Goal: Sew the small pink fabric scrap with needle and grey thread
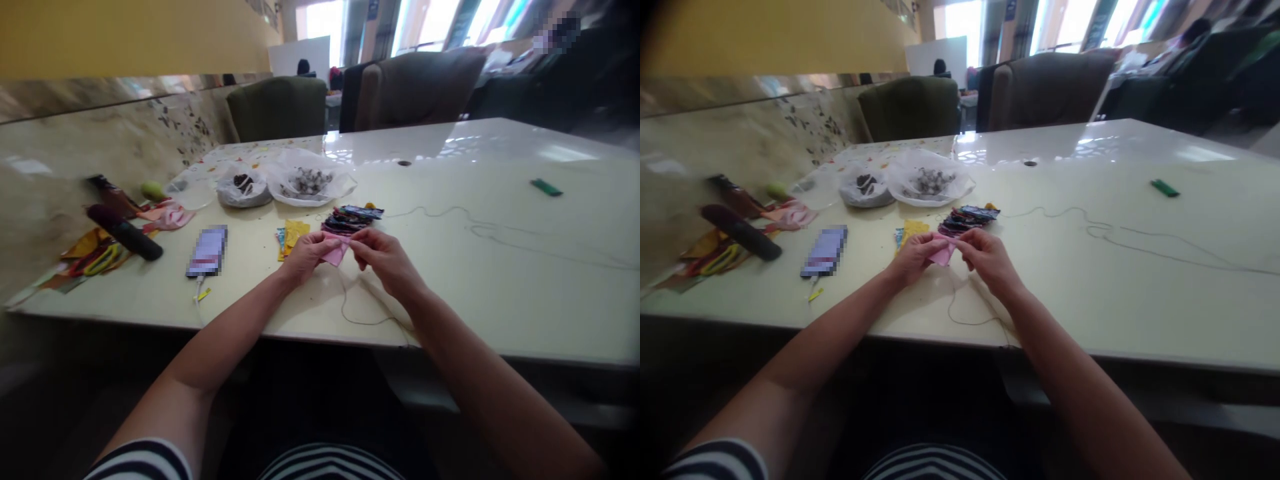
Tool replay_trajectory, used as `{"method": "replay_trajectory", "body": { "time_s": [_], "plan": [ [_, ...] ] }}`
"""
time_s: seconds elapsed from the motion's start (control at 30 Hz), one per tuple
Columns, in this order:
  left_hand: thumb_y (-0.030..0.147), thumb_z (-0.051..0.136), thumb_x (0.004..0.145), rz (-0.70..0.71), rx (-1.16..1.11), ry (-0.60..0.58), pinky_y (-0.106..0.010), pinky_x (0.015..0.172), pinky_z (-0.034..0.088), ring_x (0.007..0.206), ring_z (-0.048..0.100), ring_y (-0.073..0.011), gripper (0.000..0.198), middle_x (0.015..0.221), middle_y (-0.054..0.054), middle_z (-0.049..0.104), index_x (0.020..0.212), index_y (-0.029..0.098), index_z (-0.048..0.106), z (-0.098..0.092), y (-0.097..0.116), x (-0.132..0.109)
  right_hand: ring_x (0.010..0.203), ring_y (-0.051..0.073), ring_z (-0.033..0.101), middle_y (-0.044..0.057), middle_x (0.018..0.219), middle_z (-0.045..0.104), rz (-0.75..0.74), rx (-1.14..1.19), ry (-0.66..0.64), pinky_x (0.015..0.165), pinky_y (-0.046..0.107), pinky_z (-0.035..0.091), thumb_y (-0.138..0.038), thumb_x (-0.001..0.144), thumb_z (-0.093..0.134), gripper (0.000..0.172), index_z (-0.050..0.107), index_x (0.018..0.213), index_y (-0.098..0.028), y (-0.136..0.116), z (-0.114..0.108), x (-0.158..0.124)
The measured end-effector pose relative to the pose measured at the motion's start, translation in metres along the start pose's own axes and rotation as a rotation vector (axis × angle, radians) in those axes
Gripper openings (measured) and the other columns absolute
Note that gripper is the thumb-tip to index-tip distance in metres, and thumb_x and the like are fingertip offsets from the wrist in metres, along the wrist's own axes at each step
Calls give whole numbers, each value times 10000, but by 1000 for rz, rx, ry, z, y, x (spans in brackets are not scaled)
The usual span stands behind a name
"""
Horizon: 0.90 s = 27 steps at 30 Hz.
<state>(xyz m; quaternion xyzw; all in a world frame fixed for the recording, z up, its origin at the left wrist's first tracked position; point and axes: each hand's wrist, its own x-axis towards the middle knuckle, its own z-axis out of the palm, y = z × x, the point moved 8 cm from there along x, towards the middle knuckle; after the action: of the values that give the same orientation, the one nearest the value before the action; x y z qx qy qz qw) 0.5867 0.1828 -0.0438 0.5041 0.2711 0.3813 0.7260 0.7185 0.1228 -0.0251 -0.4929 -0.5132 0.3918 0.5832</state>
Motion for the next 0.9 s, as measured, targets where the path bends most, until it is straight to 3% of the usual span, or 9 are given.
{"method": "replay_trajectory", "body": {
  "time_s": [0.13, 0.27, 0.43, 0.6, 0.73, 0.8, 0.9],
  "plan": [
    [418, 919, 581, 49, -19, 8, -242, 647, 401, 674, 551, -95, 412, 778, -37, 702, 838, 130, 777, -4, 1, 2, 520, 106, 449, -16, 589, 547, -46, -116, 26, 506, 266, 347, -377, 781, 764, 238, 626, 721, -193, 3, -7, 0],
    [469, 896, 609, 88, 136, -35, -261, 662, 398, 654, 521, -90, 439, 729, -16, 645, 789, 110, 719, -2, -5, 5, 566, 138, 493, 3, 629, 584, -134, -331, 21, 549, 287, 385, -375, 841, 704, 195, 666, 763, -200, -1, -3, -1],
    [497, 830, 684, 169, 314, -11, -270, 672, 416, 671, 553, -111, 421, 726, -16, 629, 781, 122, 666, -2, -7, 4, 792, 205, 621, 85, 934, 673, -551, -715, 205, 730, 350, 497, -387, 919, 628, 208, 694, 914, -190, -35, 3, -18],
    [398, 749, 764, 155, 487, -55, -242, 641, 411, 625, 547, -103, 278, 650, 18, 600, 739, 150, 626, 6, -8, 0, 776, 222, 601, 79, 814, 648, -776, -902, 170, 706, 347, 457, -259, 977, 533, 227, 649, 792, -199, -40, 25, -28],
    [294, 763, 698, 203, 606, -9, -217, 600, 367, 612, 484, -83, 208, 619, 46, 553, 659, 153, 614, 6, 3, -2, 813, 219, 615, 71, 826, 684, -858, -775, 229, 764, 370, 485, -215, 965, 567, 223, 629, 752, -206, -74, 39, -46],
    [302, 789, 658, 194, 566, 29, -213, 583, 373, 609, 484, -84, 227, 630, 35, 568, 651, 146, 624, 2, 7, -1, 814, 209, 646, 54, 859, 700, -745, -519, 234, 747, 370, 513, -232, 962, 598, 137, 636, 832, -217, -94, 27, -54],
    [352, 757, 685, 105, 360, 74, -217, 541, 418, 596, 532, -101, 253, 684, -11, 626, 764, 123, 685, -7, 7, 2, 688, 183, 657, 3, 758, 635, -469, -124, 174, 566, 322, 488, -290, 1013, 536, 83, 617, 995, -282, -110, -14, -73]
  ]
}}
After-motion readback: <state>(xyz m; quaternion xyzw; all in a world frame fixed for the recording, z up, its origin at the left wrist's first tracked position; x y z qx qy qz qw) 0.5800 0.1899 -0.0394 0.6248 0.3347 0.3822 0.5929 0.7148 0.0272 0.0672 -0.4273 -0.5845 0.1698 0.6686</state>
